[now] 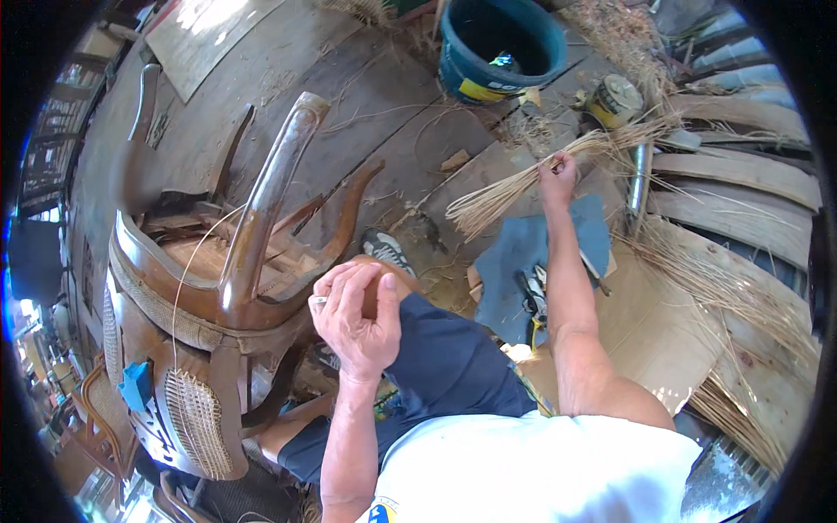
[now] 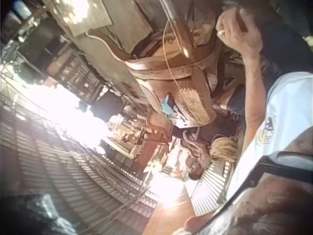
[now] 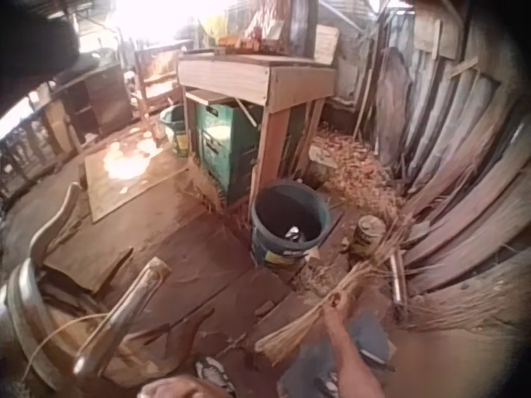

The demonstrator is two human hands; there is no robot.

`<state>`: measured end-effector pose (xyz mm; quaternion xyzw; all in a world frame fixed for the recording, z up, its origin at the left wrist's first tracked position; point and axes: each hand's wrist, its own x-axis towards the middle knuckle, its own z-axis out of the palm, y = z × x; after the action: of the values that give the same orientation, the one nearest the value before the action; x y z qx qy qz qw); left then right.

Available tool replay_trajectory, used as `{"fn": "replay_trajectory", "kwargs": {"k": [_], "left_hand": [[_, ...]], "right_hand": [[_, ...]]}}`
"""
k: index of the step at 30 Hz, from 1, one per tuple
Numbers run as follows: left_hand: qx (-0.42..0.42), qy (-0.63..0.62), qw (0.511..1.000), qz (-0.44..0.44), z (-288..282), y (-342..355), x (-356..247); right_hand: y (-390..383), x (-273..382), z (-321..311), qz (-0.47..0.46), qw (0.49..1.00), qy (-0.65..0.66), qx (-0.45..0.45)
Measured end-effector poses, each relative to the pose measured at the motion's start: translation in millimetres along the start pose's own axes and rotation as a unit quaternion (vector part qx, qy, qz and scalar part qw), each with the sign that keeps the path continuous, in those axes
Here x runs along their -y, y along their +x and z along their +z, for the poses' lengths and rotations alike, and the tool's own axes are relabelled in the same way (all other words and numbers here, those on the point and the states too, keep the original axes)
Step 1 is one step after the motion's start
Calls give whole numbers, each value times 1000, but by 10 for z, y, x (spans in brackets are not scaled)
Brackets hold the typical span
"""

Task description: Weaving and repairing the back of a wooden chair with rattan strands.

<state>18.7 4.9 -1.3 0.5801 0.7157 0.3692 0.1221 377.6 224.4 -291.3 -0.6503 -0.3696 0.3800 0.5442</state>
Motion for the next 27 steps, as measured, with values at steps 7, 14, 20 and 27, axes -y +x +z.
{"fn": "replay_trajectory", "kwargs": {"k": [7,14,20,27], "left_hand": [[-26,13,1000,-2,-65,-175,128],[-29,-4,999,-17,-5,-163,80],[-90,10,996,-7,-175,-207,263],[-113,-61,992,18,-62,-139,262]], "right_hand": [[-352,979,-205,65,997,2,39],[-203,1227,-474,29,998,-6,62],[-47,1096,-329,-226,919,-320,-31],[428,-194,-658,288,931,-36,223]]}}
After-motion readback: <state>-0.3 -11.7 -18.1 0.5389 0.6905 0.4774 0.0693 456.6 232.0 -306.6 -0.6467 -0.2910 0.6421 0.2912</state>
